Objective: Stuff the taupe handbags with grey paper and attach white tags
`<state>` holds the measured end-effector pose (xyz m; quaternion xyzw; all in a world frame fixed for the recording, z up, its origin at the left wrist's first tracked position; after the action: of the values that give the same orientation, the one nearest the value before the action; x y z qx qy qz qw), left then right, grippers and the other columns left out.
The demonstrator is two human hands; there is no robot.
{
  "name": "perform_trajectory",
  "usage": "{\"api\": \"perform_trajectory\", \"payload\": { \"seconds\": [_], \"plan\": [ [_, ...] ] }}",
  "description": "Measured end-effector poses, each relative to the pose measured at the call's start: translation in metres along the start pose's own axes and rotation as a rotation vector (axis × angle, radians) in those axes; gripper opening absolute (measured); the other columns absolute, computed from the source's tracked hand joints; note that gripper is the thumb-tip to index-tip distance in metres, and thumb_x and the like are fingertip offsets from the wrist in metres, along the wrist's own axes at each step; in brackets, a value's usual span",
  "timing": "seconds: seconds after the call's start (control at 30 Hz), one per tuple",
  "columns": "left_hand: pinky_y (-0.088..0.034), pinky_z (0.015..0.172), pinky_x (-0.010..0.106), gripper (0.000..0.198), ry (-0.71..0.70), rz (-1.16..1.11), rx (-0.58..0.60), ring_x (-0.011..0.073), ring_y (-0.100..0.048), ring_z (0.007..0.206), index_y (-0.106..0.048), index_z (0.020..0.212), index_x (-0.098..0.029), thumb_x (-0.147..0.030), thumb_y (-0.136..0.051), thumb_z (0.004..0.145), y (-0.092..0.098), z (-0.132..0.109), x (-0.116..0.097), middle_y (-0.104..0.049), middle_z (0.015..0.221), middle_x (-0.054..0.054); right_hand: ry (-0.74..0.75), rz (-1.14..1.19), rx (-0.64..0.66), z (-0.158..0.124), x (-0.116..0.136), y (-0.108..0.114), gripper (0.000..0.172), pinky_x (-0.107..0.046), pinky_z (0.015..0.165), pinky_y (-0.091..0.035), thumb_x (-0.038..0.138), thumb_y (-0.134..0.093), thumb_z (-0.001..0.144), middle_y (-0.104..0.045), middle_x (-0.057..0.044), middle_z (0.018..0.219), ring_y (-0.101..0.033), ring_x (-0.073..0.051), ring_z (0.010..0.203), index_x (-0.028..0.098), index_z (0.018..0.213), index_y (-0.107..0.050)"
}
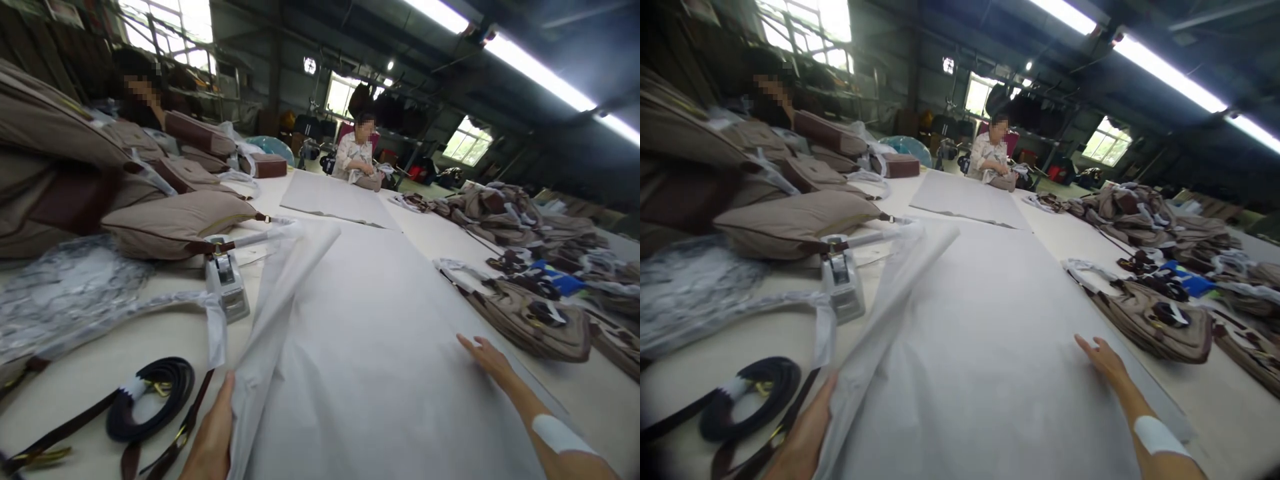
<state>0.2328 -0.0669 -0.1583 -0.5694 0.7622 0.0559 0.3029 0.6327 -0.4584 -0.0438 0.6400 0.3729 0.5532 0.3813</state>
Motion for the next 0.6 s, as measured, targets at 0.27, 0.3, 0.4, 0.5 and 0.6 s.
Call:
{"api": "perform_trajectory", "payload": {
  "seconds": [0.27, 0.3, 0.4, 0.5, 0.6],
  "plan": [
    [-0.048, 0.092, 0.040, 0.071, -0.058, -0.044, 0.439, 0.0323, -0.065, 0.098, -0.061, 0.113, -0.013, -0.038, -0.085, 0.051, -0.075, -0.042, 0.032, -0.073, 0.094, 0.011, 0.306, 0.286, 0.610, -0.091, 0.065, -0.101, 0.071, -0.038, 0.095, -0.044, 0.046, -0.063, 0.064, -0.062, -0.009, 0.119, -0.057, -0.028, 0.110, 0.018, 0.128, -0.051],
    [-0.048, 0.091, 0.040, 0.071, -0.082, -0.032, 0.458, 0.0328, -0.065, 0.097, -0.061, 0.111, -0.011, -0.039, -0.085, 0.050, -0.083, -0.044, 0.038, -0.073, 0.094, 0.012, 0.375, 0.332, 0.709, -0.128, 0.081, -0.115, 0.067, -0.038, 0.097, -0.043, 0.044, -0.063, 0.066, -0.063, -0.006, 0.118, -0.056, -0.027, 0.110, 0.020, 0.127, -0.052],
    [-0.049, 0.087, 0.038, 0.068, -0.141, 0.012, 0.442, 0.0324, -0.065, 0.096, -0.062, 0.106, -0.010, -0.035, -0.086, 0.047, -0.095, -0.042, 0.051, -0.073, 0.094, 0.013, 0.540, 0.506, 1.188, -0.248, 0.111, -0.149, 0.062, -0.041, 0.101, -0.038, 0.038, -0.065, 0.072, -0.063, -0.006, 0.116, -0.054, -0.026, 0.113, 0.023, 0.130, -0.050],
    [-0.048, 0.083, 0.036, 0.061, -0.161, 0.037, 0.377, 0.0298, -0.065, 0.090, -0.062, 0.101, -0.010, -0.033, -0.084, 0.049, -0.086, -0.035, 0.063, -0.072, 0.090, 0.011, 0.440, 0.588, 1.446, -0.299, 0.096, -0.161, 0.057, -0.041, 0.087, -0.047, 0.051, -0.070, 0.068, -0.069, -0.007, 0.093, -0.063, -0.026, 0.091, 0.019, 0.115, -0.063],
    [-0.048, 0.083, 0.036, 0.061, -0.207, 0.022, 0.399, 0.0296, -0.063, 0.089, -0.061, 0.100, -0.009, -0.037, -0.083, 0.050, -0.074, -0.037, 0.076, -0.071, 0.091, 0.013, 0.172, 0.780, 1.179, -0.265, 0.074, -0.157, 0.063, -0.040, 0.069, -0.053, 0.071, -0.057, 0.069, -0.069, -0.012, 0.089, -0.066, -0.027, 0.081, 0.018, 0.102, -0.068]
  ]
}}
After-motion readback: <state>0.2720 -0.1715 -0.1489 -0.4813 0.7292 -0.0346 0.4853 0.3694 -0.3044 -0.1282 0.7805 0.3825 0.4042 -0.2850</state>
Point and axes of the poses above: each hand's wrist, its own z-axis towards the middle knuckle, its own y-axis out of the back of the hand, x = y × z, the point moved 5 cm from there along z, towards the middle knuckle
